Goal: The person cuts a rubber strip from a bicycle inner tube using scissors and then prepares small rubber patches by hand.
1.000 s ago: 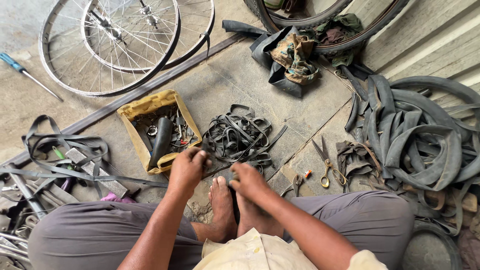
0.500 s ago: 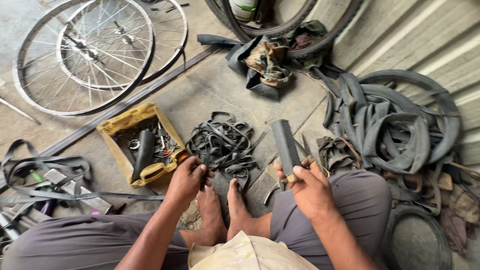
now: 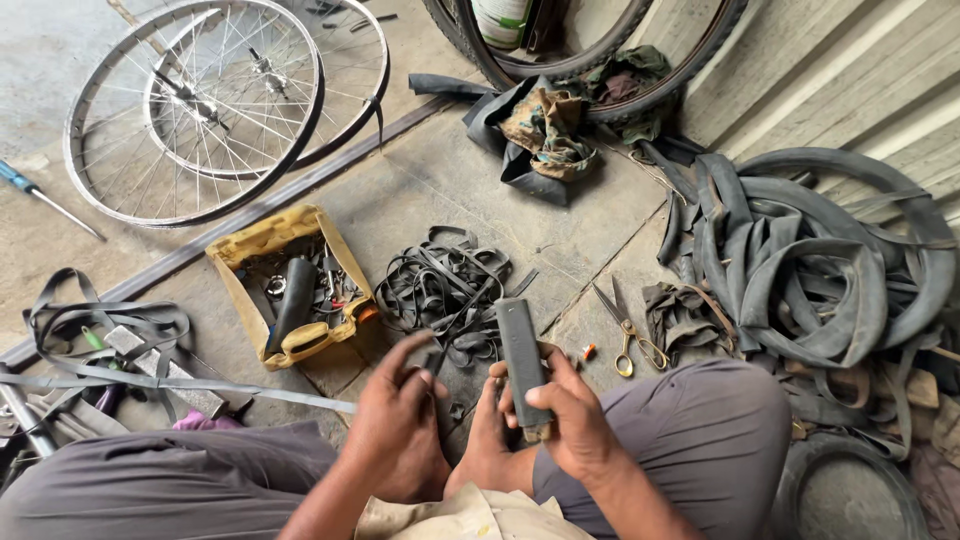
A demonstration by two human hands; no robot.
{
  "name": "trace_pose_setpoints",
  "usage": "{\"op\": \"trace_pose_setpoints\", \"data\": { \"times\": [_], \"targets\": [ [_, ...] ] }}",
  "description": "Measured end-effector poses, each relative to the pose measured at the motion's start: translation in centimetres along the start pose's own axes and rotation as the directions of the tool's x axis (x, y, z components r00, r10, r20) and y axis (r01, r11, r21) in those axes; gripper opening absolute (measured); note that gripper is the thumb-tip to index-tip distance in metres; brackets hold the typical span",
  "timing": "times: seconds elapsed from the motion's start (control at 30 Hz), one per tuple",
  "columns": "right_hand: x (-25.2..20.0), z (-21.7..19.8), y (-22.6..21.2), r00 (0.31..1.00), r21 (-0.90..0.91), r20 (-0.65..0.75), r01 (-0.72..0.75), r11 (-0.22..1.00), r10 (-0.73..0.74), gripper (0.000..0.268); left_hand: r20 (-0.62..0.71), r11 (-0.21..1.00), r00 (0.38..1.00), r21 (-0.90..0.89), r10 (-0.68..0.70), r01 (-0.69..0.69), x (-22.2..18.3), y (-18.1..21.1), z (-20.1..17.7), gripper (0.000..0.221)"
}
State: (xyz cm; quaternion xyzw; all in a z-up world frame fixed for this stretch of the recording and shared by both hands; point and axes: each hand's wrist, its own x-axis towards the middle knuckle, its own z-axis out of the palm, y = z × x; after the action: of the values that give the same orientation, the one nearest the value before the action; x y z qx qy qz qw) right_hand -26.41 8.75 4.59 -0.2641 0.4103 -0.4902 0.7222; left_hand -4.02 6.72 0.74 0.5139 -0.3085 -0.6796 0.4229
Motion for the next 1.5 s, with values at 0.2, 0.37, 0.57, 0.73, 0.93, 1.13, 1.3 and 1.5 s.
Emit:
{"op": "trace_pose_setpoints", "data": {
  "times": [0.2,0.37,0.57,0.73,0.93,1.13,1.3,1.5],
  "targets": [
    [2.5,-2.9,2.2,0.994,-0.083,0.044,0.1,0.992,-0.097,0.059,0.022,0.989,0.999,0.141,-0.044,0.041,-0.1,-2.2,1.9,0.03],
    [3.4,-4.0,4.1,0.993,0.104,-0.075,-0.079,0.991,0.087,0.053,0.161,0.981,0.986,0.179,0.042,-0.071,3.2,-5.1,1.2,0.011],
    [3.4,-3.0,3.9,0.989,-0.291,-0.117,-0.126,0.948,0.096,0.054,0.11,0.993,0.992,0.105,-0.064,0.053,3.8,-4.1,0.9,0.014],
    [3.6,0.7,1.3,0.986,-0.752,-0.163,-0.095,0.653,-0.044,0.095,0.116,0.99,0.992,0.137,-0.053,0.037,2.9,-3.0,0.3,0.014],
    [1.6,5.0,2.5,0.928,-0.92,0.118,0.236,0.313,-0.352,0.078,0.195,0.644,0.885,0.622,0.423,-0.445,2.3,-3.1,-0.9,0.014],
    [6.0,3.4,2.0,0.898,-0.941,-0.108,0.046,0.334,-0.426,0.069,0.391,0.723,0.87,0.5,0.302,-0.476,1.0,-1.7,0.0,0.024],
    [5.7,3.9,-0.5,0.814,-0.918,-0.306,-0.114,0.38,-0.493,0.074,0.257,0.881,0.966,0.45,0.027,-0.144,0.8,-1.6,0.5,0.023],
    [1.4,5.5,2.4,0.931,-0.956,0.028,0.132,0.264,-0.365,0.074,0.238,0.812,0.957,0.518,0.165,-0.269,2.1,-1.9,-0.4,0.017]
  ]
}}
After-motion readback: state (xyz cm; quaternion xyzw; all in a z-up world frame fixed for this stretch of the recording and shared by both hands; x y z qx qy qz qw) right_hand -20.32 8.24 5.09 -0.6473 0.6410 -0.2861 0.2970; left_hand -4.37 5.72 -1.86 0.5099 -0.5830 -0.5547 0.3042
